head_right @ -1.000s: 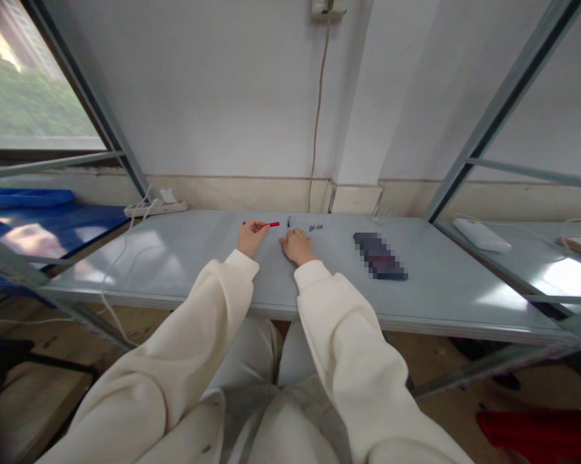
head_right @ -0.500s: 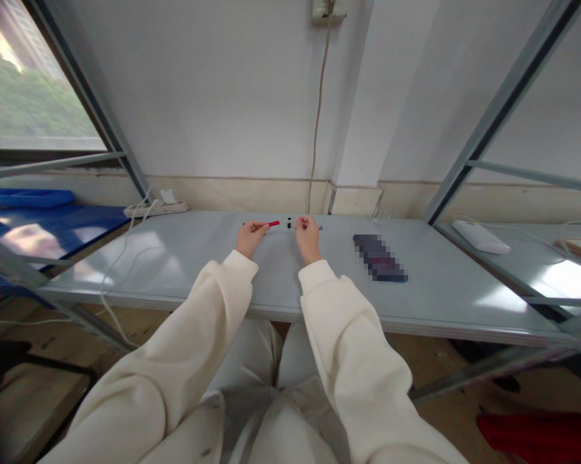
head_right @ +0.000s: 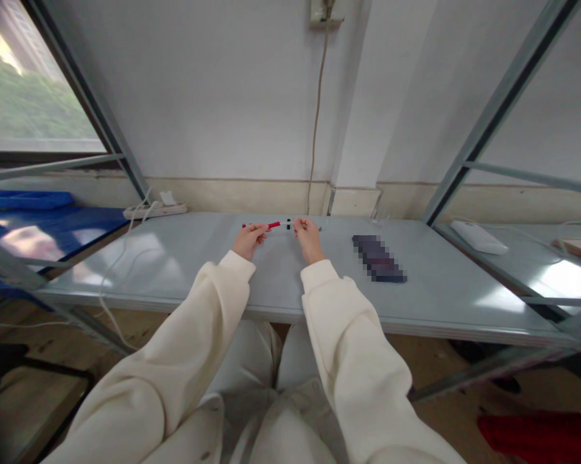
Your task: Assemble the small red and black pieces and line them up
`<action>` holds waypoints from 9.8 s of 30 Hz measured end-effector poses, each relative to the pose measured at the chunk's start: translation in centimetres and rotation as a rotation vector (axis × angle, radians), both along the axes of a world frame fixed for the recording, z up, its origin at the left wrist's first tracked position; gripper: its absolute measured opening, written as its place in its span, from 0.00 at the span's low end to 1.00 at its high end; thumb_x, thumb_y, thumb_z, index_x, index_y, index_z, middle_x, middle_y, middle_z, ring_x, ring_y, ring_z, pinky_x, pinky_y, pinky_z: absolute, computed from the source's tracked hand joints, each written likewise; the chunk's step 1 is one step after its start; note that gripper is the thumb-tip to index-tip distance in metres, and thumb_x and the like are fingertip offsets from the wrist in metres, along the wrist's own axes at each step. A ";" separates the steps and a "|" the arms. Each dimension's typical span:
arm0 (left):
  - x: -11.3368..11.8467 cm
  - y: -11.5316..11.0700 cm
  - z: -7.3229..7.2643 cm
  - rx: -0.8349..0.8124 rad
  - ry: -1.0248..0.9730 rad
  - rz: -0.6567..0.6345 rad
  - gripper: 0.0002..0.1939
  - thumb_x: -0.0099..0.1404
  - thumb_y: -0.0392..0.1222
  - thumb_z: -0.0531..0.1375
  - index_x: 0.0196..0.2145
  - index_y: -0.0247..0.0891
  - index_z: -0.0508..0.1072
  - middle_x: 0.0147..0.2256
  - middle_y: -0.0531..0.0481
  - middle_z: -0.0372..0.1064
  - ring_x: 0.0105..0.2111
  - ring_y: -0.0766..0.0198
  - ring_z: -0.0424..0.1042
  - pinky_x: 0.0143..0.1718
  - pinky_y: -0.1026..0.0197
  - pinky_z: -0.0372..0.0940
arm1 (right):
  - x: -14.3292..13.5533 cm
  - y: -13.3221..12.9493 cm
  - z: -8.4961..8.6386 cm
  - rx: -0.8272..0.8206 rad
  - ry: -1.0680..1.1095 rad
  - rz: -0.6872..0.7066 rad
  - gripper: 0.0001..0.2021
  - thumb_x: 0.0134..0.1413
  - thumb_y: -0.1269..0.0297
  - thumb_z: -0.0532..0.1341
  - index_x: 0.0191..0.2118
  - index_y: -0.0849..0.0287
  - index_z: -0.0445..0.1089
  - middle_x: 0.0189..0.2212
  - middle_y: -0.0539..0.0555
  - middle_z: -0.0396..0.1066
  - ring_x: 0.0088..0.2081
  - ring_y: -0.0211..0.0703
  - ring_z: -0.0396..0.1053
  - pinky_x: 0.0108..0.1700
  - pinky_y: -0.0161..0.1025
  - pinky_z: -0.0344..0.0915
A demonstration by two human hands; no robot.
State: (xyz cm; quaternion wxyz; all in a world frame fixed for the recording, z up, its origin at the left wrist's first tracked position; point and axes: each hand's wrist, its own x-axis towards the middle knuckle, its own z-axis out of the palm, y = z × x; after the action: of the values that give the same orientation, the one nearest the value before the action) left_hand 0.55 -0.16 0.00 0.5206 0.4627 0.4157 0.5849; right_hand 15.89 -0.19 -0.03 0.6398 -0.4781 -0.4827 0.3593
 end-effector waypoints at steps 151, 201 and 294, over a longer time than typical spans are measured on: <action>0.1 -0.1 -0.4 0.397 0.483 0.284 0.09 0.57 0.40 0.53 0.36 0.35 0.66 0.26 0.51 0.67 0.20 0.73 0.63 0.24 0.68 0.59 | -1.3 0.2 0.4 0.057 -1.108 -0.082 0.13 0.51 0.59 0.54 0.36 0.60 0.72 0.29 0.55 0.72 0.31 0.38 0.67 0.36 0.32 0.58; 0.1 -0.2 -1.3 0.224 1.084 0.188 0.08 0.55 0.41 0.53 0.28 0.36 0.70 0.30 0.46 0.71 0.33 0.62 0.69 0.38 0.59 0.62 | -2.8 2.7 -2.5 -0.104 -1.057 -0.081 0.07 0.47 0.66 0.58 0.33 0.63 0.68 0.32 0.56 0.71 0.34 0.37 0.66 0.35 0.32 0.58; 3.4 -1.2 -0.1 0.319 1.562 0.183 0.31 0.64 0.43 0.42 0.60 0.37 0.31 0.38 0.38 0.68 0.34 0.57 0.69 0.35 0.58 0.61 | -0.8 -1.9 -0.2 -0.149 -1.230 -0.221 0.13 0.52 0.64 0.50 0.34 0.61 0.70 0.32 0.58 0.71 0.35 0.42 0.67 0.36 0.34 0.59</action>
State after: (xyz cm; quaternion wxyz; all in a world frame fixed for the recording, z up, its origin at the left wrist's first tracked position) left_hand 3.96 -1.31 -0.08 -0.0431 0.7713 0.6074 0.1850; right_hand 15.12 -2.11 -0.26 0.2433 -0.6875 -0.6840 -0.0170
